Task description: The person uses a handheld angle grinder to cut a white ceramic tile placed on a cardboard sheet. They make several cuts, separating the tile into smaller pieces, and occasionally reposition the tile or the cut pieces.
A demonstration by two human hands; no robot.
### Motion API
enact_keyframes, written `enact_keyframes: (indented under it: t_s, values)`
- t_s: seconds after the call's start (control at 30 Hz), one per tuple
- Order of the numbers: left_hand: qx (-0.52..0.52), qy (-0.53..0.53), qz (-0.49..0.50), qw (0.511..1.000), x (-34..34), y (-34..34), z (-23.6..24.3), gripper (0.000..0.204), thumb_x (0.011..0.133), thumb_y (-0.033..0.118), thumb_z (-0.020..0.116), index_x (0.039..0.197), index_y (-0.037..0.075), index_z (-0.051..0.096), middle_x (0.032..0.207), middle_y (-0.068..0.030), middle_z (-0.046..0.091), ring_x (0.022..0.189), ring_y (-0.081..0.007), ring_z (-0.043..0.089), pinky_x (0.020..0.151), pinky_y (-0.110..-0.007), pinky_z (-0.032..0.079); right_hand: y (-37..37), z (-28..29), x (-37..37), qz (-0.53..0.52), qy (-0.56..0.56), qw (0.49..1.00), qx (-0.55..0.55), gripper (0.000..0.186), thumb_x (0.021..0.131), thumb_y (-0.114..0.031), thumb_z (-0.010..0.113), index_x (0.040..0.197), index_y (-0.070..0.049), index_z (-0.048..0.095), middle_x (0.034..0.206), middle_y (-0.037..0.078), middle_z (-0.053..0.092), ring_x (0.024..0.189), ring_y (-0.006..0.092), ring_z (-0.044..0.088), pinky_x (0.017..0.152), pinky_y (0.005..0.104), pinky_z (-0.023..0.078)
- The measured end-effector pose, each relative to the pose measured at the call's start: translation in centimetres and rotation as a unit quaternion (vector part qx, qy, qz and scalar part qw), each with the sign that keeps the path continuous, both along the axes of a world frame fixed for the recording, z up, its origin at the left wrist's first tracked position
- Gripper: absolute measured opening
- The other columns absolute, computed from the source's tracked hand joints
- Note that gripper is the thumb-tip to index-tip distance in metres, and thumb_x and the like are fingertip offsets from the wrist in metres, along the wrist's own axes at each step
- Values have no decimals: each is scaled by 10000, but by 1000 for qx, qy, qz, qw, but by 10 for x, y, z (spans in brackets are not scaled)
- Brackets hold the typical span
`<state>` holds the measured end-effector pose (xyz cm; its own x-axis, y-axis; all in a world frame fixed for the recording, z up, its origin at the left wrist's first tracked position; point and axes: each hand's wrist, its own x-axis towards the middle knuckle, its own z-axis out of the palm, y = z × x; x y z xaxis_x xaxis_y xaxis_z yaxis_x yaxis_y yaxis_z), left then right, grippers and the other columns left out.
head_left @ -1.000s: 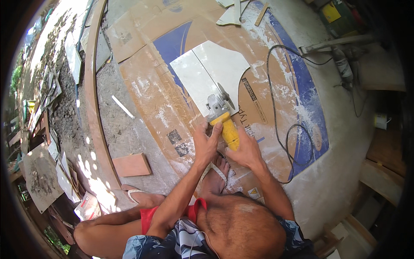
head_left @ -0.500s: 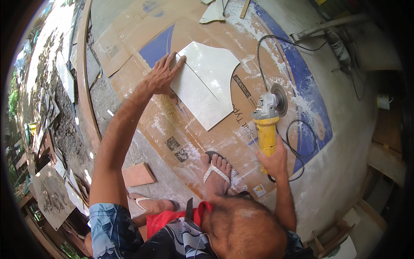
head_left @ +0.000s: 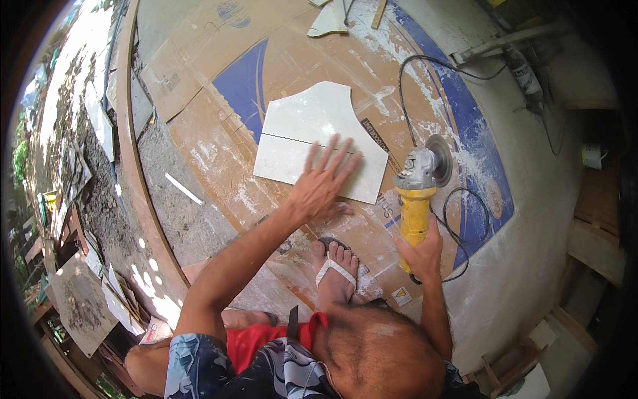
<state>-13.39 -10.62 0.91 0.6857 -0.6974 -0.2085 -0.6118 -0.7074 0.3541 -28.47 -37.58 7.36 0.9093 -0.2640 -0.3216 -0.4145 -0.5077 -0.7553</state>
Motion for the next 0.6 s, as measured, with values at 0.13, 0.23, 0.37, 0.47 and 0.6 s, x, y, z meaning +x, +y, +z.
enact_keyframes:
  t_s: [0.13,0.23,0.37,0.47,0.6]
  values:
    - [-22,-40,-200,979,64,-38,-5,1381,706,830,824,1771,178,235,1822,-113,257,1706,-350,157,1345,-716,89,2,2,11,-5,-39,999,12,605,778,-148,906,1249,30,572,1023,216,741,909,358,749,826,473,585]
    - [-12,-49,-123,991,68,-37,-16,1406,677,895,780,1764,171,260,1784,-124,320,1695,-360,184,1310,-765,110,-3,11,17,-21,-35,999,7,591,783,-145,899,1246,29,575,1043,204,735,938,322,740,853,451,582]
    - [2,-124,53,991,91,-14,-35,1373,708,976,658,1754,157,313,1755,-147,364,1680,-378,227,1277,-777,110,-6,11,29,-8,-52,999,0,584,785,-132,896,1246,30,577,1057,208,731,945,297,737,866,441,581]
    - [15,-124,136,983,119,10,-29,1424,714,1027,620,1765,131,273,1776,-172,330,1689,-397,199,1297,-770,97,5,12,42,-8,-33,999,29,574,786,-109,894,1245,27,576,1062,205,738,932,300,741,858,441,586]
    - [-64,-150,233,959,109,53,-30,1297,832,919,649,1754,87,276,1768,-250,303,1681,-416,205,1327,-690,147,22,-9,55,43,-86,995,20,575,784,-84,894,1248,12,569,1020,205,761,897,337,772,824,465,600]
